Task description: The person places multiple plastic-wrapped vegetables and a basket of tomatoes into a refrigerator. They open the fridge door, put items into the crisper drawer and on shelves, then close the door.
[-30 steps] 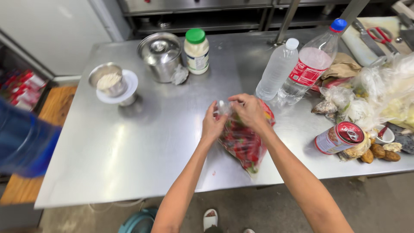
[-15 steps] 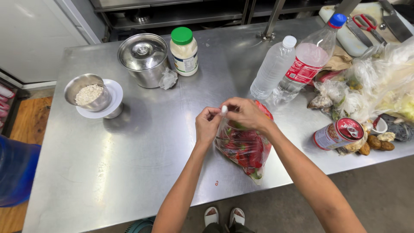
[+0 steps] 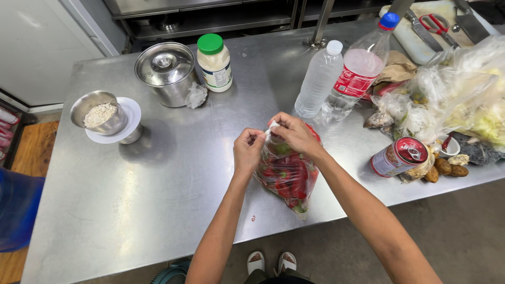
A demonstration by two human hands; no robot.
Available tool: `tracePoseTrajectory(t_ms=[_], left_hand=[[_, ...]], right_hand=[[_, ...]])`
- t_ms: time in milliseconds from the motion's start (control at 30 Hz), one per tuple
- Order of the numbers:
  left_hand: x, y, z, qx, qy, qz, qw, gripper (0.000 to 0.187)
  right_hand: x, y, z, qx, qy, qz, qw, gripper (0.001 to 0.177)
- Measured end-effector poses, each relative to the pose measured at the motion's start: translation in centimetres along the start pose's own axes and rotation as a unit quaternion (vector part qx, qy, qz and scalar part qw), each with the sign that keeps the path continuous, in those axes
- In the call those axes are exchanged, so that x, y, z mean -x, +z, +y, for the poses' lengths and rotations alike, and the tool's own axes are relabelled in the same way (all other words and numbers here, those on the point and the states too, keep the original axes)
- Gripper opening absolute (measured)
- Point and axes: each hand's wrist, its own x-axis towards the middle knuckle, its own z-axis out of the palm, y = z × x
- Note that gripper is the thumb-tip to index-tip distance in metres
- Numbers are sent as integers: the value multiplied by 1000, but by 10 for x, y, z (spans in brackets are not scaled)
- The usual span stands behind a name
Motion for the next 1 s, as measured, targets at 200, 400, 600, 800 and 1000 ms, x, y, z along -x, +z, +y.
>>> tracePoseTrajectory(t_ms=[200,400,600,800,1000], left_hand=[[0,3,7,-150,59,2,987,6],[10,2,13,-123,76,27,989,6],[1,3,2,-89,53,88,991,6],[-15,-4,-10,-89,24,122,988,8],[-18,-13,-2,-127,49,107,985,11]], right_hand=[[6,-3,-34,270,-55,-31,961,23],[1,-1,-61,309,-59,-49,948,16],[-3,14,-55,317,-34,-1,948,18],[-2,23,-45,316,-34,22,948,21],[1,13,-44,309,-29,13,950,19]])
